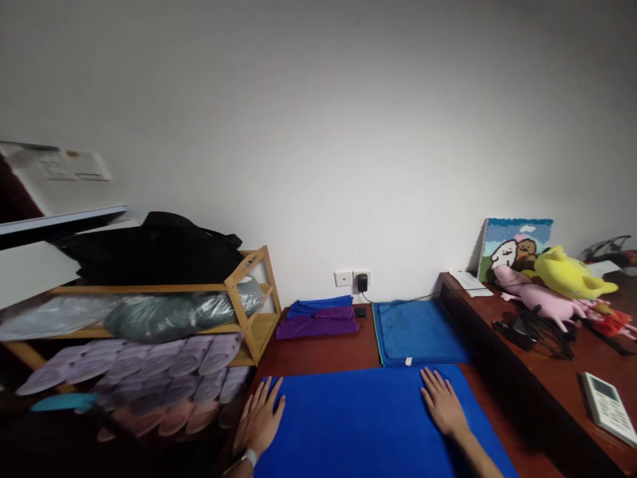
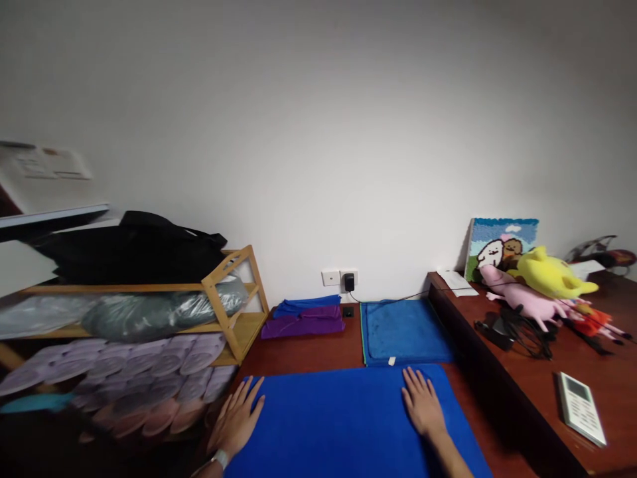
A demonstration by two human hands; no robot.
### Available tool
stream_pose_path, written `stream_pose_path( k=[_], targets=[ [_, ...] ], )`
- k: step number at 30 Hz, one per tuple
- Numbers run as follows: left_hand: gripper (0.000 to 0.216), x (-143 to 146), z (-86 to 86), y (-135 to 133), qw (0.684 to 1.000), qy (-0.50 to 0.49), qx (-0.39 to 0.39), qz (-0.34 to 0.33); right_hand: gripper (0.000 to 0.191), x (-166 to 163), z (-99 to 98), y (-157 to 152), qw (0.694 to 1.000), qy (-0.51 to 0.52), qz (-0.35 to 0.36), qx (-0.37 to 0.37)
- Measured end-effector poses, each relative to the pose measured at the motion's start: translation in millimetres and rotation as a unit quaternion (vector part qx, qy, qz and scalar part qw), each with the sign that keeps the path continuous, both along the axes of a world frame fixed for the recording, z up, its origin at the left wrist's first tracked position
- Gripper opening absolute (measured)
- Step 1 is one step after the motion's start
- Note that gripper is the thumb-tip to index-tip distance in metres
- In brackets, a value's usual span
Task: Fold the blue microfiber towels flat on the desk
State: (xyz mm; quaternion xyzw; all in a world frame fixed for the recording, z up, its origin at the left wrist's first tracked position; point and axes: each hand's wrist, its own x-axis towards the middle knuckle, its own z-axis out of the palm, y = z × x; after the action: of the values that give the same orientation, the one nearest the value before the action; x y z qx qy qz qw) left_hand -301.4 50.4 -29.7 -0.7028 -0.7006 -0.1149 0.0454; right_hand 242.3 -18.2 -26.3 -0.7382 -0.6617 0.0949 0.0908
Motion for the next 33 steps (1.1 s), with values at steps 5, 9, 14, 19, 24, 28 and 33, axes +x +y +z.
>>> stream_pose_path(
  k=[5,9,14,19,24,28,33],
  targets=[
    [0.061,-2.8,-3.3,1.7,1.0,0.007,-0.007,0.005,0.075,71.3,-18.5,0.2,0.996,-0.026,-0.089,-0.008],
    [0.062,-2.7,-2.9,2.3,1.0,0.014,-0.024,0.007,0.077,81.5,-26.0,3.0,0.995,-0.034,-0.091,-0.017],
    [0.06,1.4,12.0,1.0,0.996,0.002,-0.085,0.017,0.073,81.4,-19.9,1.4,0.993,-0.053,-0.106,-0.022],
    [0.059,-5.1,26.6,-3.3,0.991,-0.023,-0.133,-0.008,0.069,50.9,5.2,12.4,0.994,-0.081,-0.07,0.018],
    [0.059,-12.3,12.6,-8.2,0.997,-0.014,-0.075,-0.025,0.071,22.1,-3.8,24.2,0.998,-0.054,-0.029,0.019],
    [0.056,-17.3,-7.7,-4.8,1.0,-0.009,-0.015,-0.023,0.078,52.4,-41.4,17.1,0.996,-0.059,-0.072,0.001],
    [0.059,-16.9,-15.3,-1.1,1.0,-0.019,-0.009,-0.008,0.082,86.8,-59.1,7.0,0.991,-0.051,-0.12,0.007]
  ],
)
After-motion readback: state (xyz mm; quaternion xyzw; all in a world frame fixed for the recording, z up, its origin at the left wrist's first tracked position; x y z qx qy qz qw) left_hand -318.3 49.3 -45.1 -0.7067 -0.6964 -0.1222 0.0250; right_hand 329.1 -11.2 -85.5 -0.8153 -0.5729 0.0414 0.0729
